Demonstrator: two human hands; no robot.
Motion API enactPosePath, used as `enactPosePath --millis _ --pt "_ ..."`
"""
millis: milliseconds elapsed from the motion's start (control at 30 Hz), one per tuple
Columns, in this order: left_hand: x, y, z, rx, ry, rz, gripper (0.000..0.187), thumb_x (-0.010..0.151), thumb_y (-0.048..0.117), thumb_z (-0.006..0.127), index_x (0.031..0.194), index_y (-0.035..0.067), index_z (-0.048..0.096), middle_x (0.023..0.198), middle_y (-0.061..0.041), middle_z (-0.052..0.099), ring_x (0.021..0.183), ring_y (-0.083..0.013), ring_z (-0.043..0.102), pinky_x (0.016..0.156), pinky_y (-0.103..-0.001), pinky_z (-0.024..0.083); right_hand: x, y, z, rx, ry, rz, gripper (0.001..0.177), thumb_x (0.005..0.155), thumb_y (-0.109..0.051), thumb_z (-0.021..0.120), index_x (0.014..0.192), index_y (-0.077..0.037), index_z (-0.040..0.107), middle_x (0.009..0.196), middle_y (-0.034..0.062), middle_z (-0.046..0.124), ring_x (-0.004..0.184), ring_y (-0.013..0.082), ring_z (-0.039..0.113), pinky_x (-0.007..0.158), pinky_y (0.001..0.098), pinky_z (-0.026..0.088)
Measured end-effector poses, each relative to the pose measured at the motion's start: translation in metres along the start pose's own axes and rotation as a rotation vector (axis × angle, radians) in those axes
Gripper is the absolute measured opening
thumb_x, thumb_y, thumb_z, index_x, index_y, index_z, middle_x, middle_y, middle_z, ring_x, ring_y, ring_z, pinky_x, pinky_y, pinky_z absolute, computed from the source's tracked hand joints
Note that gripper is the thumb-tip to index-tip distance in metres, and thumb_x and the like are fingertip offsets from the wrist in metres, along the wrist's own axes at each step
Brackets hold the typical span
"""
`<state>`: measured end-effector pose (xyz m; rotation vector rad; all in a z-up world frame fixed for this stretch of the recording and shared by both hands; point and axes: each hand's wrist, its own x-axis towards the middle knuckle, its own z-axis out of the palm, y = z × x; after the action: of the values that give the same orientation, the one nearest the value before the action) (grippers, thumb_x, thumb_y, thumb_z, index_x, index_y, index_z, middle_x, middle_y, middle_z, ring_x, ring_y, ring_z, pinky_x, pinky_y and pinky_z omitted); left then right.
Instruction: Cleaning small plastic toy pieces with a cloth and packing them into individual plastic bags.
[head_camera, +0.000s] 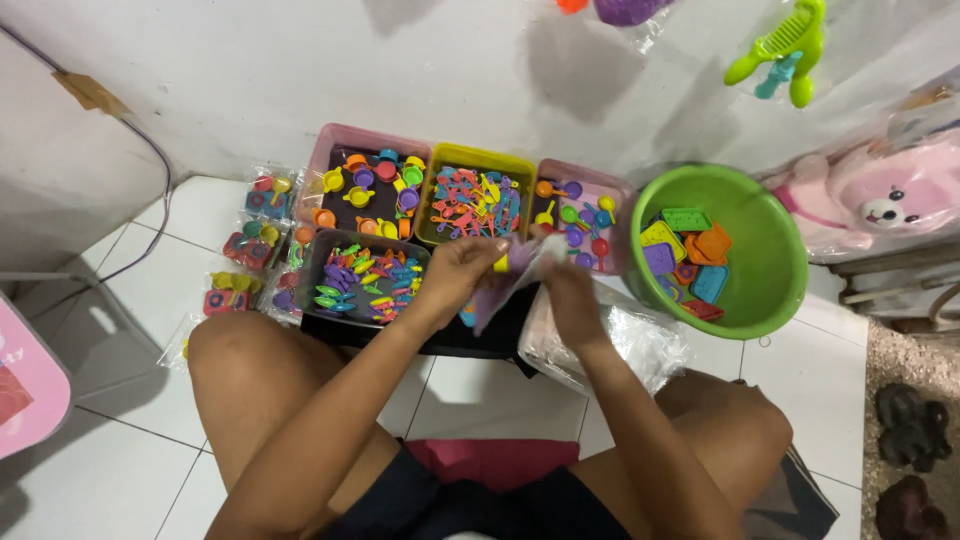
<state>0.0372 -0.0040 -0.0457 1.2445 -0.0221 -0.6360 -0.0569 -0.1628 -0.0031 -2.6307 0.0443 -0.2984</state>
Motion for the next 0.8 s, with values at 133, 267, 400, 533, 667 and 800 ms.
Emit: enactPosePath --millis 133,267,400,533,667,800 --pt "0.008 -0.010 -0.007 0.016 0.017 0.129 0.059 0.083 0.015 0.086 0.131 -0.008 0.060 0.105 -0.021 0.063 0.083 -0.0237 0.073 0.072 -0.034 0.065 0.013 0.020 -0.010 1.630 0.410 0.592 0.024 0.102 -0.029 0.060 0.121 -0.020 0.072 0.116 0.0034 0.077 0.105 0.0204 0.073 0.099 0.0411 0.056" --pt "0.026 -0.050 -0.024 0.475 0.097 0.365 0.046 0.076 0.009 0.086 0.118 -0.001 0.070 0.100 -0.015 0.054 0.085 -0.0266 0.071 0.074 -0.035 0.063 0.017 0.038 -0.037 1.830 0.376 0.566 0.050 0.100 -0.048 0.055 0.138 -0.016 0.061 0.138 0.0124 0.067 0.125 0.0314 0.066 0.111 0.0552 0.049" --pt "0.023 -0.065 -0.028 1.015 0.046 0.434 0.026 0.082 0.019 0.078 0.101 0.007 0.066 0.098 -0.011 0.060 0.096 -0.0316 0.067 0.078 -0.039 0.057 0.012 -0.024 -0.079 1.857 0.413 0.598 0.039 0.098 -0.048 0.062 0.120 -0.017 0.066 0.116 0.0033 0.073 0.107 0.0179 0.072 0.101 0.0386 0.059" --pt "0.015 -0.070 -0.024 1.288 0.026 0.466 0.026 0.086 0.024 0.076 0.103 0.007 0.068 0.113 -0.013 0.064 0.115 -0.0337 0.062 0.090 -0.040 0.054 -0.002 0.100 0.009 1.625 0.441 0.748 0.044 0.087 -0.024 0.079 0.124 -0.005 0.063 0.109 0.0105 0.067 0.100 0.0271 0.067 0.095 0.0487 0.053" --pt "0.003 -0.069 -0.002 1.083 0.087 0.679 0.025 0.093 0.023 0.071 0.109 0.004 0.068 0.119 -0.014 0.061 0.119 -0.0354 0.059 0.095 -0.041 0.052 -0.001 0.093 0.003 1.658 0.340 0.803 0.037 0.080 -0.010 0.074 0.116 -0.006 0.067 0.099 0.0126 0.071 0.089 0.0321 0.069 0.089 0.0519 0.054" --pt "-0.005 -0.093 0.020 0.322 -0.022 0.264 0.035 0.109 0.031 0.046 0.118 0.012 0.074 0.113 -0.012 0.072 0.110 -0.0231 0.066 0.094 -0.037 0.053 -0.009 0.048 -0.016 1.789 0.218 0.850 0.046 0.077 -0.012 0.065 0.122 -0.006 0.061 0.099 0.0108 0.064 0.086 0.0297 0.063 0.089 0.0504 0.050"
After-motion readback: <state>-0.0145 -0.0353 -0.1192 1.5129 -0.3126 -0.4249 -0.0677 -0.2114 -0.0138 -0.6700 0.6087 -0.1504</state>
